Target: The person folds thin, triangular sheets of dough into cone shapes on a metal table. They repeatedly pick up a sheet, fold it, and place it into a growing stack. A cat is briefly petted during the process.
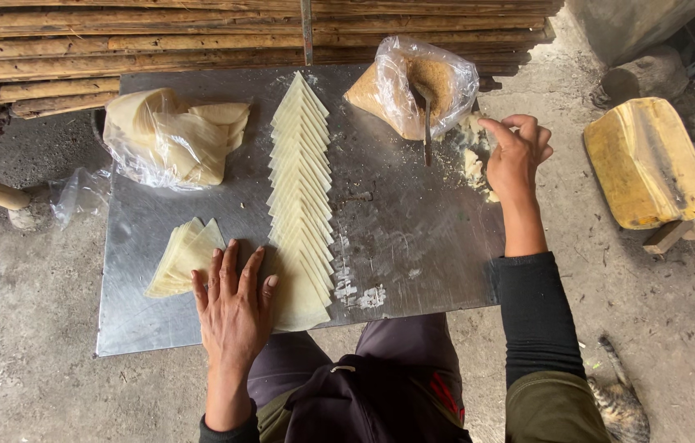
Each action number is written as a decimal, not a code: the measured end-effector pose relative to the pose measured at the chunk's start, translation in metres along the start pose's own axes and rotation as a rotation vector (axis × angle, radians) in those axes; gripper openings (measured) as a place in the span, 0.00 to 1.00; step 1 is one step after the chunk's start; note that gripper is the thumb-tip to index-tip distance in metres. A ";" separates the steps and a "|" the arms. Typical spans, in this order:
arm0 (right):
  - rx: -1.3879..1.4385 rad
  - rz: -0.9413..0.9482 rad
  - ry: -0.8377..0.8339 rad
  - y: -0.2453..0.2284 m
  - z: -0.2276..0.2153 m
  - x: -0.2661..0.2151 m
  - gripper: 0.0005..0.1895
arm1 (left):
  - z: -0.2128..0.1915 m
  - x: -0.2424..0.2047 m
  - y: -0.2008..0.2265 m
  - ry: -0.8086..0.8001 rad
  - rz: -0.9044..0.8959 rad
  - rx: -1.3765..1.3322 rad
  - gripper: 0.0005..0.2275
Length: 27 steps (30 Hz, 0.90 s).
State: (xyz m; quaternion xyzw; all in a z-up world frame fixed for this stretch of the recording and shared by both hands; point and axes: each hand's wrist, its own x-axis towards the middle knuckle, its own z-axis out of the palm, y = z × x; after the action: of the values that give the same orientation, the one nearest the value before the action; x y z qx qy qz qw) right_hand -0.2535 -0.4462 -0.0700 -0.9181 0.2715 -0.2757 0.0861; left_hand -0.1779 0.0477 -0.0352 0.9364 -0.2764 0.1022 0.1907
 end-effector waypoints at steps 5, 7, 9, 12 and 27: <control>-0.151 0.019 -0.023 -0.005 0.008 0.003 0.28 | 0.001 -0.001 -0.001 -0.007 0.000 0.011 0.23; -0.146 0.009 -0.036 -0.010 0.008 0.005 0.30 | 0.002 0.000 -0.001 -0.007 0.001 0.013 0.23; -0.105 -0.014 -0.048 -0.014 0.007 0.005 0.35 | 0.001 0.000 -0.001 -0.015 -0.003 0.020 0.22; -0.099 0.024 -0.075 -0.014 0.007 0.006 0.34 | 0.001 -0.001 -0.001 -0.010 -0.001 0.001 0.22; -0.010 0.258 -0.412 -0.015 0.011 0.020 0.25 | 0.002 0.000 -0.001 -0.013 -0.009 0.008 0.22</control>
State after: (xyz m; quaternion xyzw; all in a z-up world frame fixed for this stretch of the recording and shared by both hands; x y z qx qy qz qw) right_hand -0.2268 -0.4448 -0.0656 -0.9131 0.3646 -0.0678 0.1696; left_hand -0.1776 0.0478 -0.0371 0.9390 -0.2730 0.0964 0.1855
